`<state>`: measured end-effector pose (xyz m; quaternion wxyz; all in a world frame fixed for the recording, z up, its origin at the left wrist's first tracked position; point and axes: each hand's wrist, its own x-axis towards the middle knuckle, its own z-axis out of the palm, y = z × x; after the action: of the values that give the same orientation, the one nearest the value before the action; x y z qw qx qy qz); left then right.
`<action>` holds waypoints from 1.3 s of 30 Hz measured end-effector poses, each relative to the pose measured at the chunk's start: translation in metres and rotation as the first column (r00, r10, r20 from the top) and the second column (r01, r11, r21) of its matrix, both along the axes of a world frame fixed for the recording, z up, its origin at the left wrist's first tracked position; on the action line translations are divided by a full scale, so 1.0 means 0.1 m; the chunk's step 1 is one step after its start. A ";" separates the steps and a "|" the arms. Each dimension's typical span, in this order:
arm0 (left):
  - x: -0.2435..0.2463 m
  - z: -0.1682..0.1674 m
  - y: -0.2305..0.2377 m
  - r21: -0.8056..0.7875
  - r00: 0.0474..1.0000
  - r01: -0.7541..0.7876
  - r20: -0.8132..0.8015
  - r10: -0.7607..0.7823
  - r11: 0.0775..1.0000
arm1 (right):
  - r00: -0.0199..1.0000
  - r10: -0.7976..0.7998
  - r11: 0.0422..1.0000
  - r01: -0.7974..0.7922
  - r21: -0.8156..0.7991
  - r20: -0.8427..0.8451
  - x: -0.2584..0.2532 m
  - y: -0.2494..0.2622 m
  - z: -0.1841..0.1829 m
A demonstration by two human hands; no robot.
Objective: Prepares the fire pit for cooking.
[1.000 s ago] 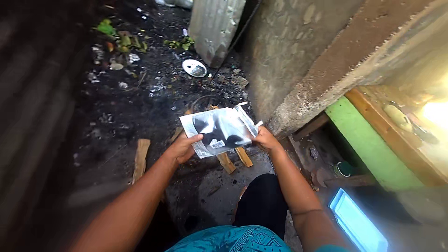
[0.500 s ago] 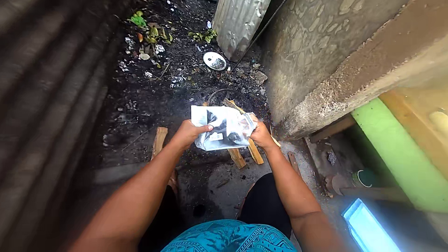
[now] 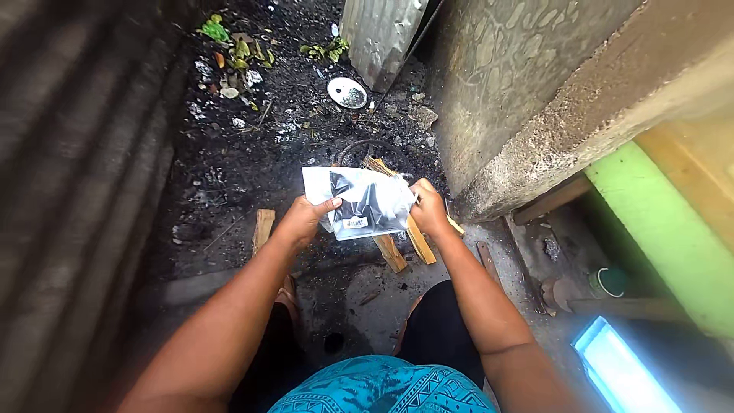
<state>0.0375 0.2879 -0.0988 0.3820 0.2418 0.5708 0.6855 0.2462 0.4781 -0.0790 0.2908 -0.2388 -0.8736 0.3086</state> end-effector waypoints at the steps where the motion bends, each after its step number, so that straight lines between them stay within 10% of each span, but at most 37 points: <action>1: -0.04 0.00 -0.04 0.011 0.999 -0.026 0.026 0.025 1.000 | 1.000 -0.023 0.999 0.022 -0.046 -0.020 0.02 0.04 0.00; 6: -0.21 -0.02 -0.29 0.011 0.990 -0.132 0.055 0.131 0.991 | 0.955 0.015 0.893 -0.147 -0.426 -0.298 0.00 0.07 -0.08; 12: -0.14 -0.03 -0.43 -0.009 0.990 -0.105 0.094 0.105 0.994 | 0.891 0.311 0.816 -0.429 -0.387 -0.331 -0.21 -0.13 -0.13; 20: -0.15 0.00 -0.33 -0.033 0.997 -0.079 0.021 0.080 0.996 | 0.951 0.264 0.954 -0.282 0.100 0.158 -0.24 -0.35 0.03; 24: -0.15 0.02 -0.29 0.003 0.997 -0.040 0.061 0.039 0.999 | 0.984 0.146 0.952 -0.168 0.256 0.105 -0.23 -0.37 -0.04; 28: -0.19 0.05 -0.31 0.070 0.987 -0.077 0.146 0.066 0.995 | 0.986 -0.019 0.963 -0.026 -0.268 -0.164 -0.19 -0.34 0.03; 32: -0.17 0.04 -0.29 0.123 0.977 -0.060 0.213 0.032 0.991 | 0.917 -0.293 0.549 -0.068 -0.833 -0.269 -0.26 -0.29 0.08; 39: -0.27 -0.01 -0.28 0.044 0.972 -0.153 0.190 0.142 0.987 | 0.872 -0.065 0.962 -0.074 -0.262 -0.485 0.01 -0.09 0.06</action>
<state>0.0109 0.2601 -0.0994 0.3744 0.1447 0.5288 0.7479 0.2476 0.4693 -0.0729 0.4658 -0.1886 -0.7212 0.4768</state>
